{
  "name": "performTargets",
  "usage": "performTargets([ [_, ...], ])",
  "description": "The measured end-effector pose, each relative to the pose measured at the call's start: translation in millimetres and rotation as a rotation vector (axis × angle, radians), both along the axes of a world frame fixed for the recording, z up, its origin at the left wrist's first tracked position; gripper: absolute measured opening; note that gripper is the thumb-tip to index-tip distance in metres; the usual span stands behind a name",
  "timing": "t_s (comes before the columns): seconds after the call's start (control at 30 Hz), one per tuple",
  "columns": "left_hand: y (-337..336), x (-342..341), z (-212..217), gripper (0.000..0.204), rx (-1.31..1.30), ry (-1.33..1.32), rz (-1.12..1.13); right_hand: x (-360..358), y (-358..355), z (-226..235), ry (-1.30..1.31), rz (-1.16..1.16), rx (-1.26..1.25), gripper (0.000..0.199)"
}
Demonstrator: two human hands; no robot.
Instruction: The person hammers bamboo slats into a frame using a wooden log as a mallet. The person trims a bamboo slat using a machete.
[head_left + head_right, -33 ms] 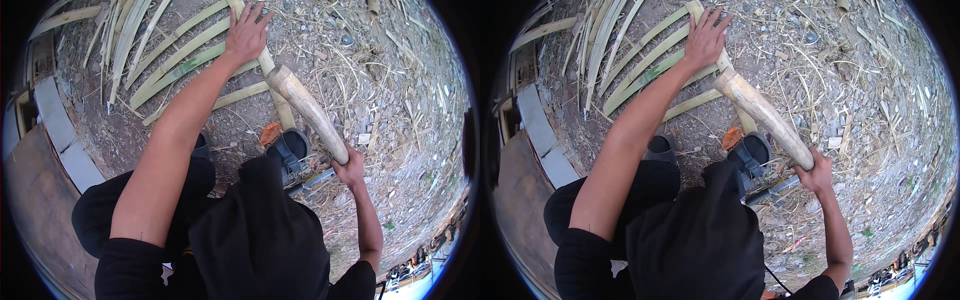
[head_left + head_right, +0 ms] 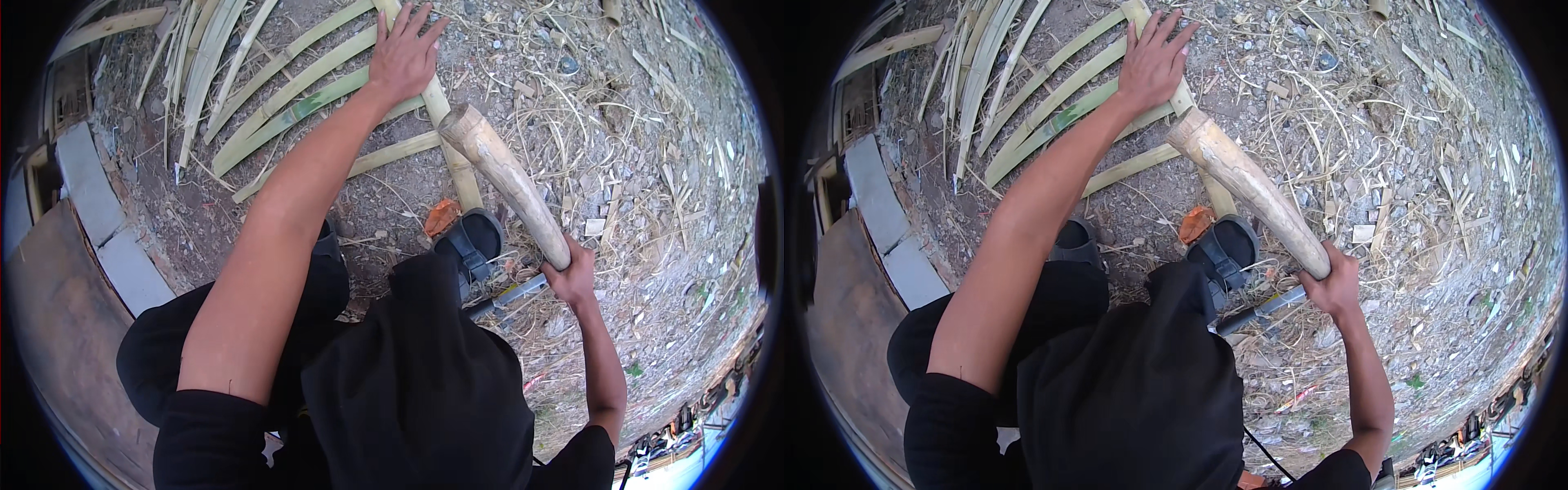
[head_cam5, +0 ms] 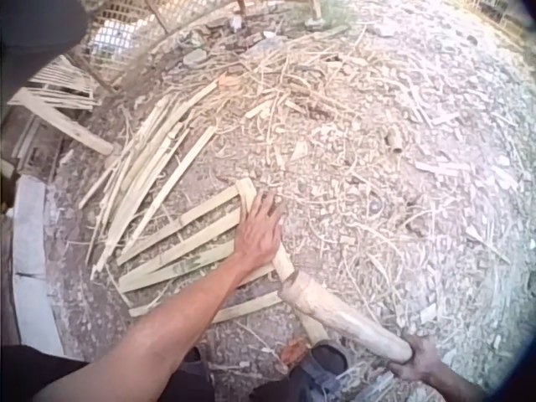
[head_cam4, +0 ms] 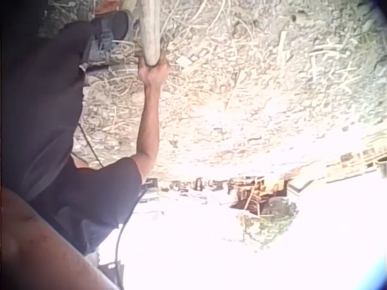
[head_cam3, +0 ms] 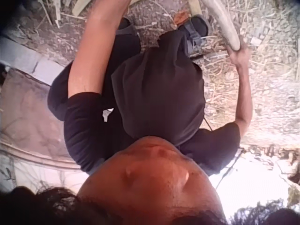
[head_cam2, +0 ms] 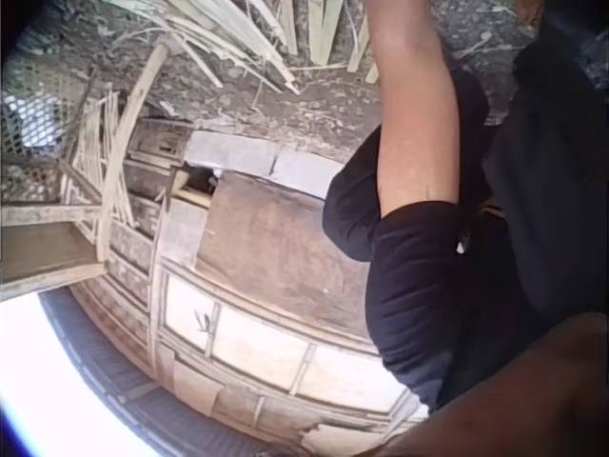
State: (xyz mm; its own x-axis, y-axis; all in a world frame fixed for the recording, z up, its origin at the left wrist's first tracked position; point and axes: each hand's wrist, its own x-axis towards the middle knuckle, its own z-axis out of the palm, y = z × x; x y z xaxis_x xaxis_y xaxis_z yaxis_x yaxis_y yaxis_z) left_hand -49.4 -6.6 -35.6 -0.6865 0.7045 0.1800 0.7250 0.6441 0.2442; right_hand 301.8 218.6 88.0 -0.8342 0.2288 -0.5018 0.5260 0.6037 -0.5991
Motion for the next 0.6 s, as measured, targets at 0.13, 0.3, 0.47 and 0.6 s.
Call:
performTargets([
  [0.13,-3.6,0.8,5.5,0.047,0.011,-0.004,0.003,-16.7,1.1,-0.1,-0.035,-0.016,-0.081,0.032],
  [0.3,2.6,-2.0,8.8,0.047,0.008,-0.005,-0.016,-24.4,0.2,-9.7,-0.055,-0.029,-0.043,0.032],
  [0.47,2.6,-3.2,17.0,0.053,-0.031,-0.089,0.004,-22.8,-8.8,0.2,-0.090,-0.056,-0.070,0.030],
  [0.6,0.7,0.9,12.9,0.053,-0.026,-0.112,-0.001,-14.6,-13.2,5.1,-0.048,-0.032,-0.022,0.028],
])
